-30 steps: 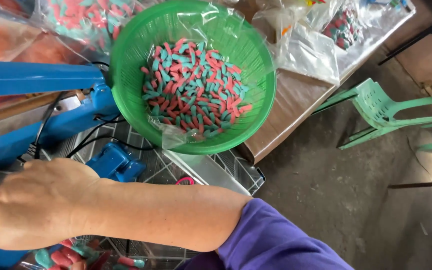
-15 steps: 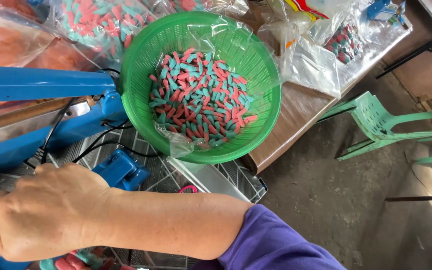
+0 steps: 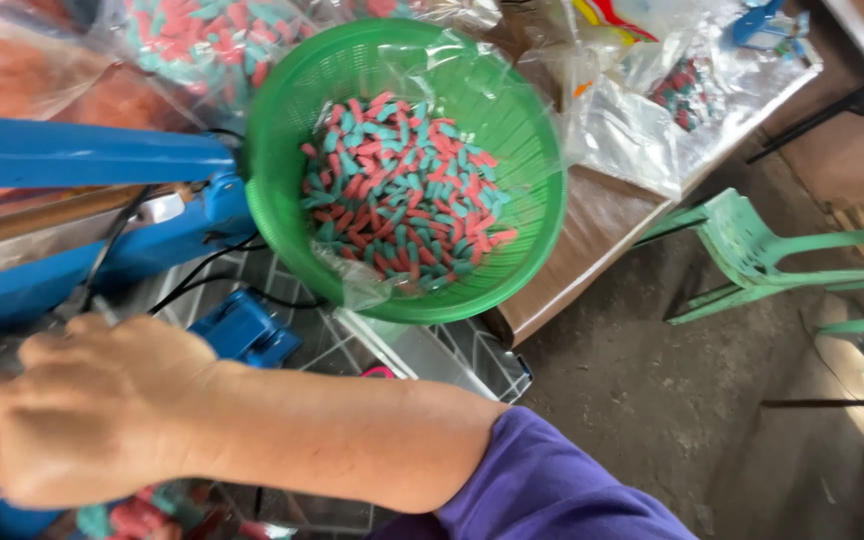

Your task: Packaging gummy candies into small plastic bags and sealing them using a heat sealer.

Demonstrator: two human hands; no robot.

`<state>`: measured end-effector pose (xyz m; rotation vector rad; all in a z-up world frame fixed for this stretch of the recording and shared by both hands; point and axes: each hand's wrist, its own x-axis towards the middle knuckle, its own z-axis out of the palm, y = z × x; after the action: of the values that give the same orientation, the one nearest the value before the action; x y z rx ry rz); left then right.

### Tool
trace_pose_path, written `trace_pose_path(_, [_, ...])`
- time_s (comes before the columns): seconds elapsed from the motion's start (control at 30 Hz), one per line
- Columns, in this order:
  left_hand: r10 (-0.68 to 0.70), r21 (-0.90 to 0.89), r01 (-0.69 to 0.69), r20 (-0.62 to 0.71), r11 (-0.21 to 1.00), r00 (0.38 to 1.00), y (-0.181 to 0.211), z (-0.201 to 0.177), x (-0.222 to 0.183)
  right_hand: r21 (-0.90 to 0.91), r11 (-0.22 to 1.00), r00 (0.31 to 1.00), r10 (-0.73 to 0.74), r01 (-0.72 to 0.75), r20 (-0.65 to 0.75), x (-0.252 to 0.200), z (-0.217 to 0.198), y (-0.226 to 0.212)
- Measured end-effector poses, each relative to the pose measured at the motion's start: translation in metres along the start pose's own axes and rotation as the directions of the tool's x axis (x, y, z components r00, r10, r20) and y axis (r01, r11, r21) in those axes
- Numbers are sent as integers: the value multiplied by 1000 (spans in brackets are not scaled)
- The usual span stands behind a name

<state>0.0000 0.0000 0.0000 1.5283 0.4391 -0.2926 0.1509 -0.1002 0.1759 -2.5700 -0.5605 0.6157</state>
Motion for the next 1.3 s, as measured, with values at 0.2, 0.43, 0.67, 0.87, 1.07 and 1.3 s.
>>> trace_pose_path(0.2, [-50, -42, 40, -269, 998, 962, 27, -9, -23, -52, 998, 983, -7, 17, 182, -5, -13, -14])
trace_pose_path(0.43, [97, -267, -114, -78, 957, 992, 37, 8, -19, -218, 971, 947, -158, 98, -280, -20, 14, -5])
trace_pose_path(0.67, [209, -402, -197, -14, 894, 978, 47, 8, -24, 45, 941, 752, -238, 335, -614, -26, 22, 36])
trace_pose_path(0.87, [226, -397, -217, -25, 892, 974, 65, 2, -35, -451, 787, 219, -570, 421, -792, -107, 48, 33])
trace_pose_path(1.07, [281, -332, -277, -39, 902, 959, 68, 5, -34, -452, 840, 595, -536, 301, -600, -113, 80, 22])
trace_pose_path(1.3, [303, -271, -304, -48, 913, 952, 39, 5, -17, -555, 832, 862, -278, -5, -423, -107, 87, 9])
